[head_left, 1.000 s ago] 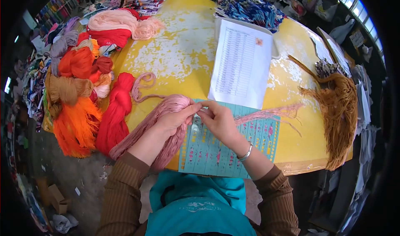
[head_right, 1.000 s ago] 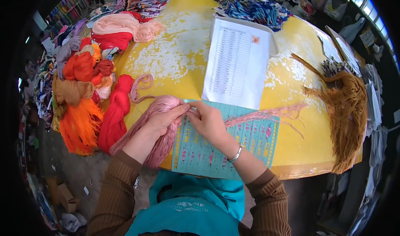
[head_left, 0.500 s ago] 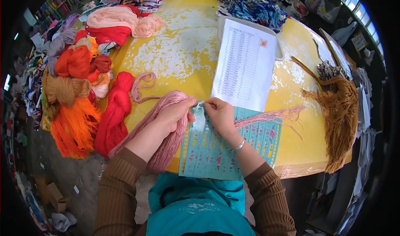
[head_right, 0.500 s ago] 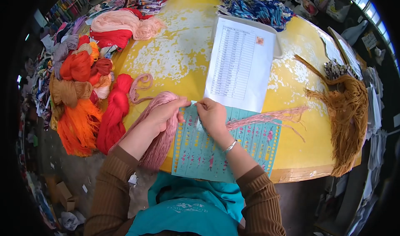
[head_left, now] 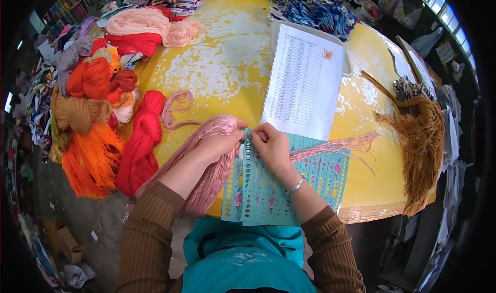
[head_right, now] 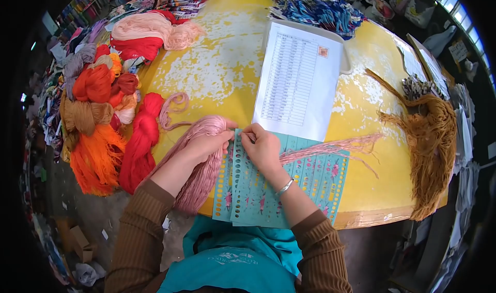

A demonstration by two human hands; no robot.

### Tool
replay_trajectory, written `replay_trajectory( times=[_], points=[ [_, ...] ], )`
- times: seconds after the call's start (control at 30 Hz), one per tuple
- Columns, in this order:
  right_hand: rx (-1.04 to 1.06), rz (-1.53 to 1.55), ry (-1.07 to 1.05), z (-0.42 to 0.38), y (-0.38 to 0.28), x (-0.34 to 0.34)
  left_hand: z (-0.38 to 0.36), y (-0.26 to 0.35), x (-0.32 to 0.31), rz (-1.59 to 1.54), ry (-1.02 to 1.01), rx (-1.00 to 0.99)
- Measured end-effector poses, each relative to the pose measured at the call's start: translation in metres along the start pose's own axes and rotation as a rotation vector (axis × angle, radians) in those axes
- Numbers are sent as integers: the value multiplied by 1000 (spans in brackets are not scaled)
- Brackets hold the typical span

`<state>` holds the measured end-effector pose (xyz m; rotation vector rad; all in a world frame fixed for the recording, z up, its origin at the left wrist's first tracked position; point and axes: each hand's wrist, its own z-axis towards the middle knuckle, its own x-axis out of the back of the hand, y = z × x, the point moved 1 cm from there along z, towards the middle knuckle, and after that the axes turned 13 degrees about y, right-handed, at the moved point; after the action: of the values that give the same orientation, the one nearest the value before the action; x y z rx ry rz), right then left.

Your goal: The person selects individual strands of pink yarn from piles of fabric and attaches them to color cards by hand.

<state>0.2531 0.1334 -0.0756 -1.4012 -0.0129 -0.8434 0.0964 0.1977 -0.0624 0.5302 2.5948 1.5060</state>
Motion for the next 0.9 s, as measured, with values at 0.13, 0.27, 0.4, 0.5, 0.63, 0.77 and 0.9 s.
replay_trajectory(
  times=[0.13,0.27,0.4,0.5,0.63,0.77,0.9],
  points=[
    [24,78,-21,-2,7,-2,3,-1,4,-10,-91,22],
    [3,45,-18,-2,1,-1,5,-1,3,-18,-132,78],
    [33,59,7,-3,3,-3,4,-1,3,-39,-108,82],
    [23,81,9,-3,2,-2,6,-2,4,-12,-160,48],
    [24,118,6,-3,7,-4,7,1,0,-27,-202,69],
    [32,3,-26,0,-5,4,11,-12,-3,-50,-156,33],
    [136,-173,-106,3,-6,0,28,-33,8,371,-38,-152]
  ],
)
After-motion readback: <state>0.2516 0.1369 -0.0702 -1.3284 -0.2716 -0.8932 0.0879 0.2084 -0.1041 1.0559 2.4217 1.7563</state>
